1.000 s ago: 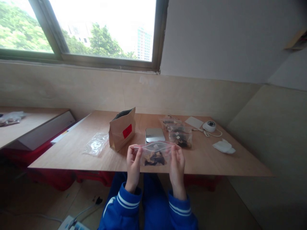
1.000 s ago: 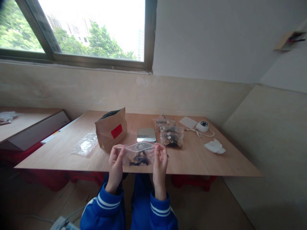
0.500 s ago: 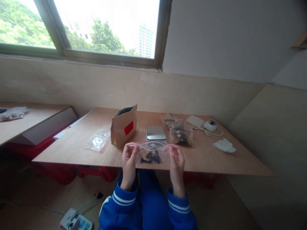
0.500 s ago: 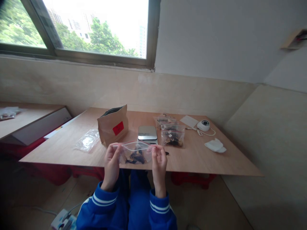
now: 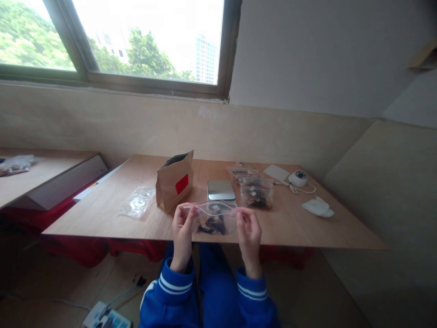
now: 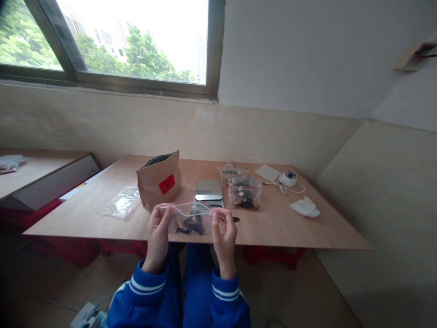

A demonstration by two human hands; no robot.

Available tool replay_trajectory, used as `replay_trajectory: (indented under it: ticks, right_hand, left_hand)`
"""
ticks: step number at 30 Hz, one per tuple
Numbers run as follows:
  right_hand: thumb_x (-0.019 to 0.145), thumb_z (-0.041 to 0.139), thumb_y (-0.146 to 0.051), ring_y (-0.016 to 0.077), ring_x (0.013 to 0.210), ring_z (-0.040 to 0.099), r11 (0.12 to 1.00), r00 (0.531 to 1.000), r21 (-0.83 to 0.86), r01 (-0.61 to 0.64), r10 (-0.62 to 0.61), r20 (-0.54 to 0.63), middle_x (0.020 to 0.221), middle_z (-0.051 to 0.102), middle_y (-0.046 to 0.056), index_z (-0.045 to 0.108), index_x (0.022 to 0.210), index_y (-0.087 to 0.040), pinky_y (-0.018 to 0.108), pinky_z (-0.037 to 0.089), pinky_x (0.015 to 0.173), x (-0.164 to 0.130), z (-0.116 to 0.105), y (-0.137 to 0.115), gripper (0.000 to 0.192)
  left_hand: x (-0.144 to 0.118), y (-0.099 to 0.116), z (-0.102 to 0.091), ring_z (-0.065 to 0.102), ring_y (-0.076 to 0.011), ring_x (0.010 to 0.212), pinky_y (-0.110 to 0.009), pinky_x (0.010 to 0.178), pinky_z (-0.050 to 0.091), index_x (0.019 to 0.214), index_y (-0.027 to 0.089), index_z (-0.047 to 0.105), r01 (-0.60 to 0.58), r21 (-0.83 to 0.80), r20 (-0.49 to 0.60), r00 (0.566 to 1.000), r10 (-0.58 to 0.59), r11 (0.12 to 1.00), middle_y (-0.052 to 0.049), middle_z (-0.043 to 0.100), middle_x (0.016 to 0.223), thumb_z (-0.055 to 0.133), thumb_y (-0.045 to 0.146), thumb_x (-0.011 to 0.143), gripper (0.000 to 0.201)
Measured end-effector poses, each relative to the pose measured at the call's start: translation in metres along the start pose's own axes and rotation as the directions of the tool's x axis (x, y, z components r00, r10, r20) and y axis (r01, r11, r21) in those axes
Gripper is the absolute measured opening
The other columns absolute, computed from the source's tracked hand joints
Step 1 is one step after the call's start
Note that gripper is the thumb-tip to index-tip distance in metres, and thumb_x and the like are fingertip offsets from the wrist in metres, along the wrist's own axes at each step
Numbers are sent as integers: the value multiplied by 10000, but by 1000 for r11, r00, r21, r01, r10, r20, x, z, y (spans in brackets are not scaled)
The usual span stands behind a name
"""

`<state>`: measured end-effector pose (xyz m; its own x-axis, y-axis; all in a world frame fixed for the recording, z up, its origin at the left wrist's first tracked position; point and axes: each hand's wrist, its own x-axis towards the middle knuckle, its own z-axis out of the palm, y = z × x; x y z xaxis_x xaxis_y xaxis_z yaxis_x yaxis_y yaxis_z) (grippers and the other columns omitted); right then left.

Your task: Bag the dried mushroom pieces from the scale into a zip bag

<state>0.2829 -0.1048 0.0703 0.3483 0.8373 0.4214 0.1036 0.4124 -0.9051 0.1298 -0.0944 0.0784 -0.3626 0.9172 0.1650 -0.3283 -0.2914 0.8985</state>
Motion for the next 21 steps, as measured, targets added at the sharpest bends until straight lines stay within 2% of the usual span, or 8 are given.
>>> replay_trajectory:
  ticks: [6, 10, 16, 21]
  right_hand:
    - [820, 633, -359, 177, 752, 664, 995, 998, 83, -54, 57, -38, 796, 689, 25, 635, 850, -189, 317, 541, 739, 3, 4, 1, 173]
    - [780, 673, -380, 193, 796, 667, 987, 994, 133, -87, 96, -61, 808, 704, 39, 658, 820, -179, 340, 535, 778, 6, 3, 2, 206]
    - [714, 725, -444, 242, 871, 679, 951, 955, 213, -224, 257, -145, 867, 745, 90, 705, 836, -152, 392, 514, 836, 8, 4, 12, 317]
    - [792, 641, -472, 231, 839, 677, 968, 968, 177, -178, 205, -145, 835, 745, 86, 719, 821, -154, 378, 507, 821, 7, 5, 10, 329]
  left_hand:
    - [2, 4, 1, 617, -118, 735, -211, 698, 486, 861, 188, 589, 13, -22, -35, 999, -13, 1000, 19, 632, 760, 683, 397, 773, 246]
    - [4, 10, -1, 631, -127, 734, -231, 740, 488, 818, 180, 601, 26, -16, -14, 1000, -26, 1000, 20, 628, 763, 696, 388, 757, 237]
    - [4, 18, -2, 660, -166, 775, -256, 731, 499, 818, 175, 606, 64, 21, 22, 998, -65, 998, -2, 661, 780, 715, 391, 736, 256]
    - [4, 17, -2, 675, -180, 782, -275, 740, 517, 800, 177, 608, 48, 26, 31, 998, -48, 999, -10, 670, 786, 701, 403, 751, 249]
